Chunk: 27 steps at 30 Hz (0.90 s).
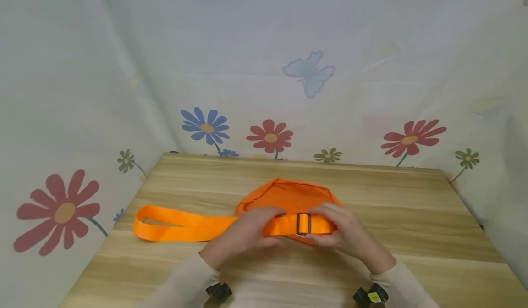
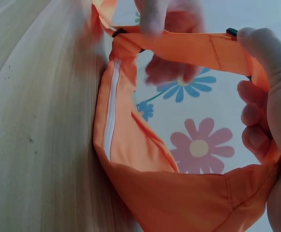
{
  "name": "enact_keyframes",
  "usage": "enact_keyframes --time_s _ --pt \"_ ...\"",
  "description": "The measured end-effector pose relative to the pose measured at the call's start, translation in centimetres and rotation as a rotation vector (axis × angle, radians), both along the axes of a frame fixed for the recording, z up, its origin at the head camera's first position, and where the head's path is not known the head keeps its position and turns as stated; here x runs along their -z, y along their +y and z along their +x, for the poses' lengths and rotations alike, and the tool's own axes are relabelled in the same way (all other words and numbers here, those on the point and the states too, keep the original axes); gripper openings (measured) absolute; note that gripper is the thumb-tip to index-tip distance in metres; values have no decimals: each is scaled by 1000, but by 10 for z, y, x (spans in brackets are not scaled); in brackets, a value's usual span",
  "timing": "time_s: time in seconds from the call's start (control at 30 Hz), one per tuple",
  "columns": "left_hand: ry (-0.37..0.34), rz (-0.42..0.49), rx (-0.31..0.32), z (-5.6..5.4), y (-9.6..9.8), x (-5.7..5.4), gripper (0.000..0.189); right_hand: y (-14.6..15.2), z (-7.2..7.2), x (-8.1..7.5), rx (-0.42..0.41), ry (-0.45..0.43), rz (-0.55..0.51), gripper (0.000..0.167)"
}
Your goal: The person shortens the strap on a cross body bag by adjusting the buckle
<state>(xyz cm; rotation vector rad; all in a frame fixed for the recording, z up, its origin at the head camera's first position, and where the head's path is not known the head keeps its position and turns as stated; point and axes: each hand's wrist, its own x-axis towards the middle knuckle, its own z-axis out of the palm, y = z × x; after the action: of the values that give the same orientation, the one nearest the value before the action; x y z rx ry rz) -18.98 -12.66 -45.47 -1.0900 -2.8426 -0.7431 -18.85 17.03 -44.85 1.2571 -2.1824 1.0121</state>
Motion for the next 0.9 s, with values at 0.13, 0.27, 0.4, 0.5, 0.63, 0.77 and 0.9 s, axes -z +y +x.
enact_keyframes --time_s 0.13,0.27,0.4,0.5,0.63,0.77,0.9 --pt "63 -42 -41 1 10 -2 51 3 -2 1 9 -33 13 48" --pt "146 -42 -34 0 16 -4 51 6 1 -2 85 -64 93 61" --pt "221 -58 7 0 25 -7 51 -2 4 -9 142 -29 216 67" --pt "240 -79 24 0 29 -8 50 -10 5 -13 136 -16 260 58" --pt "190 -112 31 -3 26 -8 47 -12 5 -15 125 -76 256 47" --pt "156 -162 24 -7 15 -5 44 -6 4 -13 112 -84 220 45" --pt "188 -176 19 -8 8 -1 43 0 1 -12 104 -41 198 47"
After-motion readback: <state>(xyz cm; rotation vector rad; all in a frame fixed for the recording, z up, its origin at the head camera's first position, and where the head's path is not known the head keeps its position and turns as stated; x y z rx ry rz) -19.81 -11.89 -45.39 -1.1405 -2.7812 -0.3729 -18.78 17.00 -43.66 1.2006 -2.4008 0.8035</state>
